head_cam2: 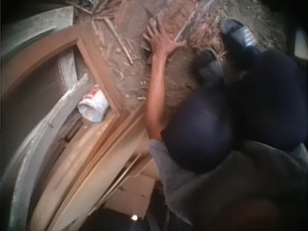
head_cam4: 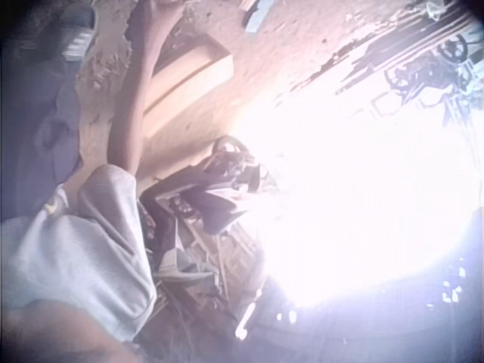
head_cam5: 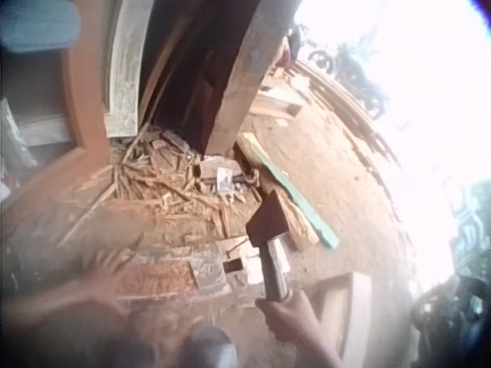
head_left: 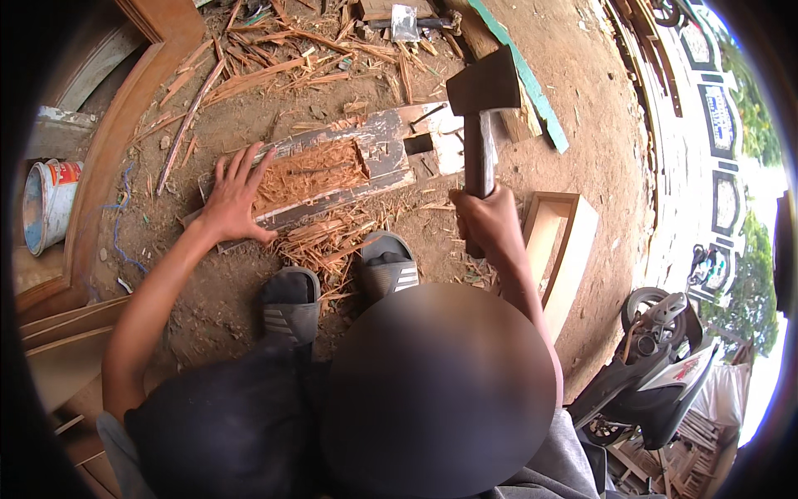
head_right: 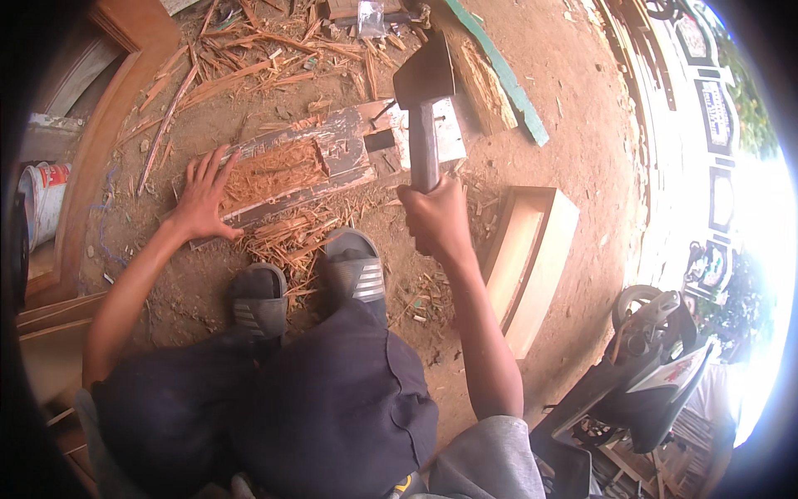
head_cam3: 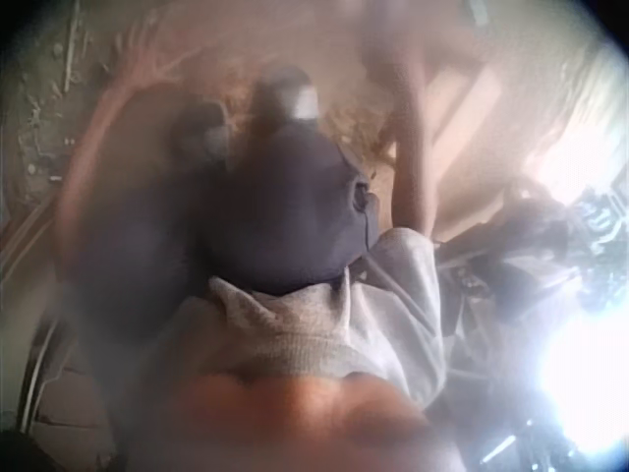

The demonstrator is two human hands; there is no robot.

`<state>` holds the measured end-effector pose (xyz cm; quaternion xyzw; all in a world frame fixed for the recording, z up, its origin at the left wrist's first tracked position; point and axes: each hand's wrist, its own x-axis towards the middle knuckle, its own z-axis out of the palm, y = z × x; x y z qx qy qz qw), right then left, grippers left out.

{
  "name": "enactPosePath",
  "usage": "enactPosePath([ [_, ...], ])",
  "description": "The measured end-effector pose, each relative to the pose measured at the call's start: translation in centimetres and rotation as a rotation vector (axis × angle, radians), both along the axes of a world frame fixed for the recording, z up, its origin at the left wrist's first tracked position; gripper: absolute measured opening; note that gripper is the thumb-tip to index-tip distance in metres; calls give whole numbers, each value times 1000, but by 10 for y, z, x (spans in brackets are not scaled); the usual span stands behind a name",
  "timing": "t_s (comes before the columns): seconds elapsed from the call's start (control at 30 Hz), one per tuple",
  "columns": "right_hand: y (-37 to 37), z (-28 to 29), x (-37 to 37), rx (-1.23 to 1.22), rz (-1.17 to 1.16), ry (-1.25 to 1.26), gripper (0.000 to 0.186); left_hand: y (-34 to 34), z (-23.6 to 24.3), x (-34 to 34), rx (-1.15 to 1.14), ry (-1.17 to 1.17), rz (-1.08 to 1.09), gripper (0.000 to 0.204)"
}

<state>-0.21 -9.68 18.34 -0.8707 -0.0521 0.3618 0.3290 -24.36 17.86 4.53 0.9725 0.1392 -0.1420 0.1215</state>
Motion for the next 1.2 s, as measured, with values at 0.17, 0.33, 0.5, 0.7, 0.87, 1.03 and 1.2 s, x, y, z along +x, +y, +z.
enactPosePath([
  [0.17,3,73,1,329,-96,163,22,3,-1,-1,16,60,2,149],
  [0.33,-4,203,25,709,-54,-242,16,-1,1,5,-8,97,6,150],
  [0.5,23,178,34,1018,17,-519,15,-1,-1,6,-23,92,0,152],
  [0.7,10,-21,-8,150,-102,-50,17,4,0,2,-15,53,27,150],
  [0.87,6,55,7,358,-132,178,22,2,-5,2,3,16,10,148],
  [1.03,-2,209,44,694,43,-138,29,2,0,4,-1,91,38,148],
  [1.2,30,182,60,1052,250,-585,18,1,2,4,-22,104,30,149],
])
